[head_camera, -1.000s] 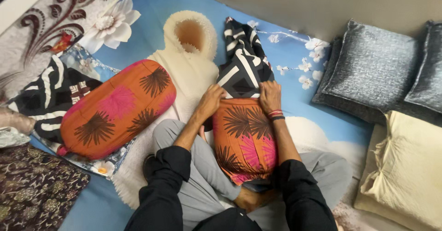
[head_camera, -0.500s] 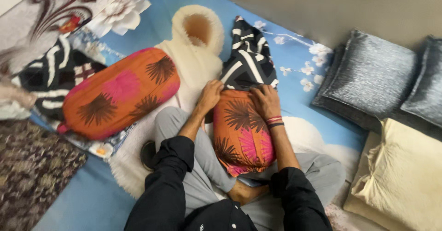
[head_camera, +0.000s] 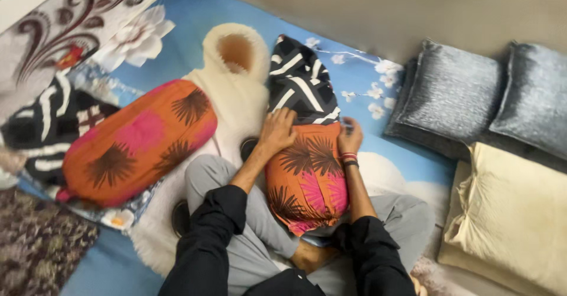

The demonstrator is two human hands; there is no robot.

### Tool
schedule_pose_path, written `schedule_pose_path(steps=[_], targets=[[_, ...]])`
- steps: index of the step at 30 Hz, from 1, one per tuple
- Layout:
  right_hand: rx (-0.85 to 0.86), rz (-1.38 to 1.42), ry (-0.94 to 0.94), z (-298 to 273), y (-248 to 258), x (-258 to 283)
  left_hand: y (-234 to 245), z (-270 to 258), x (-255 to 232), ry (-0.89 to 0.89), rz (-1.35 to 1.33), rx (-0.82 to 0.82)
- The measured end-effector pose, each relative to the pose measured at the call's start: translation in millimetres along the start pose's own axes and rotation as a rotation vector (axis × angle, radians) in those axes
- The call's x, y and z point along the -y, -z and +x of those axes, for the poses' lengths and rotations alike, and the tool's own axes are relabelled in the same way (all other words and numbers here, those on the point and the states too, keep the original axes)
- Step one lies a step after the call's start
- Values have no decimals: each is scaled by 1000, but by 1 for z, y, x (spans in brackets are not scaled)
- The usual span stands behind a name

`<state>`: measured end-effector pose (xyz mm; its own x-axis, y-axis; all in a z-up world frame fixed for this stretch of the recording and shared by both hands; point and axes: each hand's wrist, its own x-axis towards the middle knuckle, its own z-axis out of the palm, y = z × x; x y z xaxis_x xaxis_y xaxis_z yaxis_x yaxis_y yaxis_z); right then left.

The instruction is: The person sits on a bed and stuffs a cylindrical pillow into a black and white patterned pillowcase. They pull the case over the pillow, adjust the fabric, and tie the drawstring to secure it.

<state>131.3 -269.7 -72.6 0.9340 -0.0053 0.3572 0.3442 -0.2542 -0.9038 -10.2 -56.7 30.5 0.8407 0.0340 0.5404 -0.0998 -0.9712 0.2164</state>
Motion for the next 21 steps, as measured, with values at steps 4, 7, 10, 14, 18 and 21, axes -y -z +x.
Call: schedule_pose_path(steps=[4, 7, 10, 14, 18, 21], targets=[[247, 149, -152, 12, 7, -49, -37, 43, -25, -272, 154, 26], [256, 81, -268, 11, 3, -68, -62, 63, -38, -416, 295, 58], [394, 590, -565, 4, 1, -59, -75, 75, -40, -522, 386, 20], [431, 753, -498, -16, 33, -13, -61, 83, -35, -530, 346, 2], [384, 981, -342, -44, 34, 17, -26, 79, -31, -654, 330, -90], [454, 798, -502, -44, 21, 21, -23, 78, -31, -709, 338, -81]])
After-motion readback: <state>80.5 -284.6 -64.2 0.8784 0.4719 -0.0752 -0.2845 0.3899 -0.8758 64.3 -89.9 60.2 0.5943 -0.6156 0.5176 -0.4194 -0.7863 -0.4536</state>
